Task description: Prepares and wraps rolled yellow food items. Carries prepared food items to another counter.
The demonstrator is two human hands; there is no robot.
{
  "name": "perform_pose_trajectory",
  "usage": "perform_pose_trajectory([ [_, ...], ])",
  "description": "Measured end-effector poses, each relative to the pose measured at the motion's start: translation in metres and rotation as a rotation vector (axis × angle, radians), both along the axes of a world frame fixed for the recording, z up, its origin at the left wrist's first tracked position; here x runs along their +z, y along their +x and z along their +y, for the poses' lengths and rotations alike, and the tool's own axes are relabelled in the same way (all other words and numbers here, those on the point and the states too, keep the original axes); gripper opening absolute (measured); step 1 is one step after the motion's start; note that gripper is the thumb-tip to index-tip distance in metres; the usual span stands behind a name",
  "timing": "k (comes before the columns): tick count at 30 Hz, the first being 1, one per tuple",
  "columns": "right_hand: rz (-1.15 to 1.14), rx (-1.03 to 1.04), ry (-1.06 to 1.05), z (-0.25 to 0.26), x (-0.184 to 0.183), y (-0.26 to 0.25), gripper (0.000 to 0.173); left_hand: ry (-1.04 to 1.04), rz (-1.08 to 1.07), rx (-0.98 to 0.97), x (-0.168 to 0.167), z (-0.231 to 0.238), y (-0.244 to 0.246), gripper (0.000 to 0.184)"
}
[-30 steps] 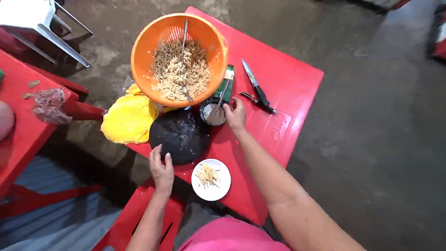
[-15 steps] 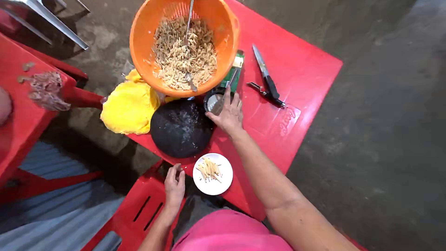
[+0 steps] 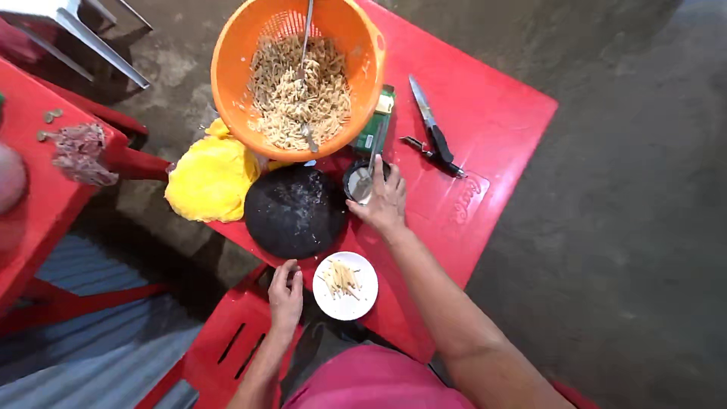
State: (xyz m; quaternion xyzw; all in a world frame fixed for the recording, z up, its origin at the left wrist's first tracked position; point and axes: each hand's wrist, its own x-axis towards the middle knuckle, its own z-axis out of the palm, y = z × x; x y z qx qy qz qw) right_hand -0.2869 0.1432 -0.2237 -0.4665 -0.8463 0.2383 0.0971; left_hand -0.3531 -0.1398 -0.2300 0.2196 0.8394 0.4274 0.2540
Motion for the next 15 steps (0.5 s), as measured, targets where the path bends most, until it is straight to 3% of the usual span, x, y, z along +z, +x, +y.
perform_pose_trajectory([
  [10,-0.053,-0.017,-0.041,-0.012,0.001,0.048,0.125,0.145,0.086,-0.027,0.015,0.050,-0.046,0.033],
  [15,0.131,-0.018,-0.051,0.010,0.019,0.058,0.102,0.120,0.085,-0.027,0.020,0.043,-0.054,0.035],
])
